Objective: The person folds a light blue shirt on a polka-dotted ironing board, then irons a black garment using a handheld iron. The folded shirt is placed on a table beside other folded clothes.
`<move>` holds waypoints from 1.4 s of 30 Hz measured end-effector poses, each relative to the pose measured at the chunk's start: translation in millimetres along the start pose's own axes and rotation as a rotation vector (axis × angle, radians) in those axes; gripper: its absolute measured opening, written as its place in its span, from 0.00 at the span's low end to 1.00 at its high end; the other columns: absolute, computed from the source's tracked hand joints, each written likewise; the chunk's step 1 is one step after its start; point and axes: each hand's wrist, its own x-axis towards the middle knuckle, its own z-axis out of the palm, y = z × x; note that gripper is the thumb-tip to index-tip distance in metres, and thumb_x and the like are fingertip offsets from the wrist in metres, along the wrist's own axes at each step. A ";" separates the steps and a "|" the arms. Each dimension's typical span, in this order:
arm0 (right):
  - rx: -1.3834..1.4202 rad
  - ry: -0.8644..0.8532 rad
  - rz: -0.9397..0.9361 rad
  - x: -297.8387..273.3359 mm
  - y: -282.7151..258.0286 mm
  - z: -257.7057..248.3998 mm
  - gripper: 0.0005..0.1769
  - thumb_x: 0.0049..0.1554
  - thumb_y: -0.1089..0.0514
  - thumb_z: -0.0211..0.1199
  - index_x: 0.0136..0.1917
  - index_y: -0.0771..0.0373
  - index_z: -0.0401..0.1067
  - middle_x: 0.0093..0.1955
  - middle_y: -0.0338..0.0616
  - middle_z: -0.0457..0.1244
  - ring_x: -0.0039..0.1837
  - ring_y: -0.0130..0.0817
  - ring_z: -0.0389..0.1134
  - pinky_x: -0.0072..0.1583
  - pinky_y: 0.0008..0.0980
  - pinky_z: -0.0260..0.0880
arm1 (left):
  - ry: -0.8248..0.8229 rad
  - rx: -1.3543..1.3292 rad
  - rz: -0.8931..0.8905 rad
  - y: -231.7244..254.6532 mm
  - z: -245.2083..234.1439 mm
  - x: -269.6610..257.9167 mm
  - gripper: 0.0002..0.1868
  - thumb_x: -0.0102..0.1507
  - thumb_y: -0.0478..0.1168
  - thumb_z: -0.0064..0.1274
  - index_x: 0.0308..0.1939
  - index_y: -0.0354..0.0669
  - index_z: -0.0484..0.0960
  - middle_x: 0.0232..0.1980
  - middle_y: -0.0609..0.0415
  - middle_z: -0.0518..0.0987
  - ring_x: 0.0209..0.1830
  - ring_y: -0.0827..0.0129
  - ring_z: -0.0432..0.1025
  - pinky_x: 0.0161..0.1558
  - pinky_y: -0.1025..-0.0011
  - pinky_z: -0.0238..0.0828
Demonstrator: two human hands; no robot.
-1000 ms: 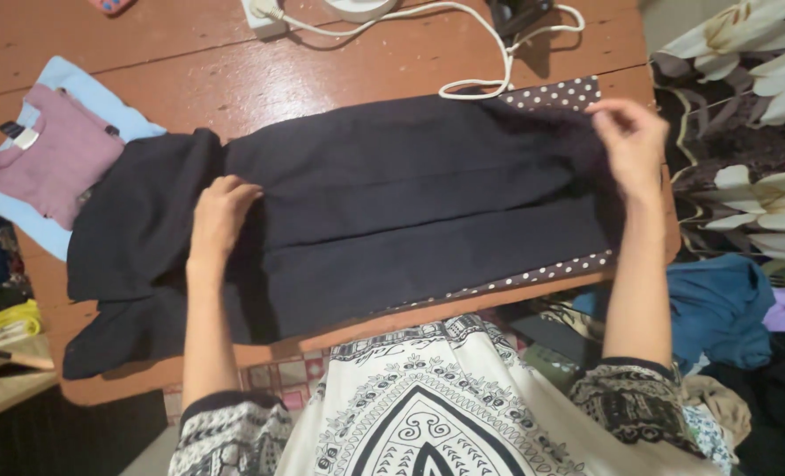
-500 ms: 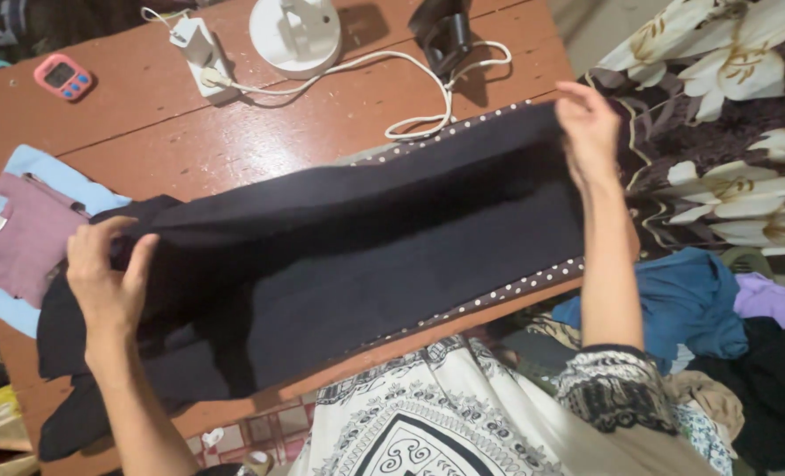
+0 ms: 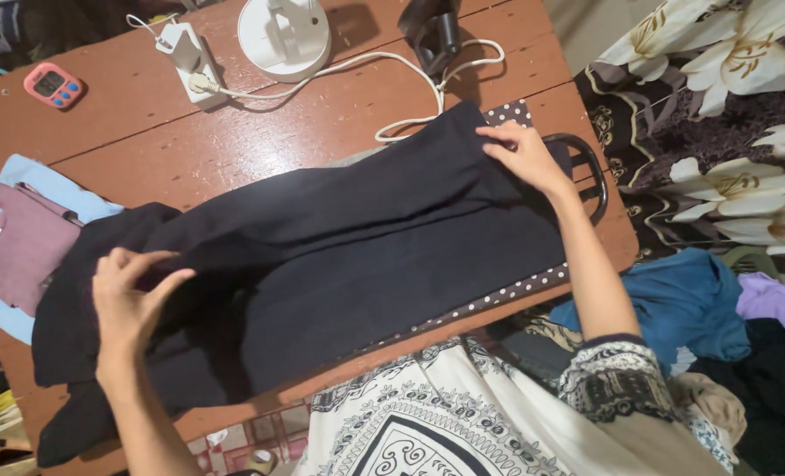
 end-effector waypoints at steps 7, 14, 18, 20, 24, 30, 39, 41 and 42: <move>-0.297 0.084 -0.305 30.2 -9.2 4.7 0.12 0.58 0.61 0.70 0.57 0.59 0.80 0.46 0.47 0.62 0.52 0.44 0.64 0.55 0.38 0.65 | 0.190 -0.115 -0.043 -5.9 24.7 -6.0 0.05 0.68 0.38 0.69 0.45 0.43 0.88 0.39 0.55 0.75 0.41 0.66 0.68 0.45 0.70 0.64; -0.056 0.390 -0.028 35.0 -63.2 -50.1 0.09 0.55 0.68 0.70 0.50 0.63 0.76 0.49 0.47 0.66 0.46 0.40 0.68 0.47 0.38 0.66 | 0.444 -0.307 -0.090 -0.9 10.7 0.4 0.13 0.68 0.26 0.60 0.56 0.40 0.91 0.41 0.56 0.69 0.41 0.72 0.65 0.44 0.76 0.60; 0.354 0.576 -0.263 -12.2 -68.9 -98.6 0.12 0.59 0.77 0.57 0.52 0.65 0.72 0.57 0.42 0.69 0.55 0.26 0.72 0.58 0.26 0.75 | 0.448 -0.291 -0.058 26.4 -10.2 -13.5 0.11 0.68 0.26 0.65 0.53 0.37 0.90 0.41 0.54 0.71 0.40 0.70 0.64 0.42 0.76 0.59; 0.220 0.677 -0.337 -50.8 -45.1 -115.7 0.17 0.57 0.81 0.52 0.55 0.69 0.71 0.57 0.45 0.69 0.58 0.25 0.71 0.62 0.22 0.71 | 0.360 -0.302 -0.041 52.8 -7.4 -28.1 0.09 0.65 0.27 0.68 0.48 0.40 0.89 0.39 0.55 0.72 0.38 0.70 0.64 0.40 0.76 0.58; 0.090 0.739 0.075 -115.9 33.7 -93.9 0.21 0.53 0.80 0.53 0.56 0.68 0.73 0.48 0.40 0.62 0.44 0.24 0.55 0.48 0.22 0.56 | 0.004 -0.278 0.019 96.0 28.7 -53.1 0.17 0.53 0.29 0.64 0.44 0.49 0.87 0.36 0.56 0.70 0.41 0.65 0.67 0.46 0.70 0.64; 0.015 0.990 0.322 -175.7 118.0 10.0 0.16 0.60 0.72 0.61 0.61 0.65 0.70 0.49 0.44 0.70 0.47 0.26 0.72 0.47 0.25 0.71 | -0.204 -0.248 0.056 113.2 92.7 -77.0 0.17 0.52 0.32 0.65 0.44 0.51 0.86 0.38 0.56 0.72 0.43 0.61 0.67 0.49 0.62 0.60; 0.493 0.692 0.771 -138.8 49.2 57.5 0.21 0.64 0.50 0.62 0.36 0.66 0.66 0.30 0.44 0.66 0.29 0.31 0.71 0.28 0.27 0.68 | -0.201 -0.356 0.044 117.0 85.8 -70.4 0.13 0.48 0.30 0.64 0.37 0.46 0.87 0.39 0.58 0.73 0.42 0.63 0.66 0.50 0.64 0.63; 0.508 0.768 0.723 -124.6 56.2 57.4 0.27 0.63 0.52 0.66 0.33 0.65 0.55 0.28 0.45 0.61 0.27 0.33 0.71 0.26 0.30 0.65 | -0.224 -0.378 0.060 120.8 81.8 -67.6 0.13 0.48 0.30 0.63 0.36 0.45 0.86 0.39 0.57 0.74 0.41 0.64 0.66 0.50 0.65 0.63; 0.522 0.798 0.648 -121.3 62.5 56.9 0.25 0.63 0.53 0.66 0.34 0.64 0.56 0.29 0.44 0.61 0.28 0.33 0.70 0.27 0.30 0.64 | -0.237 -0.388 0.068 122.3 79.1 -67.0 0.14 0.47 0.29 0.62 0.36 0.45 0.86 0.39 0.57 0.74 0.41 0.64 0.67 0.50 0.65 0.64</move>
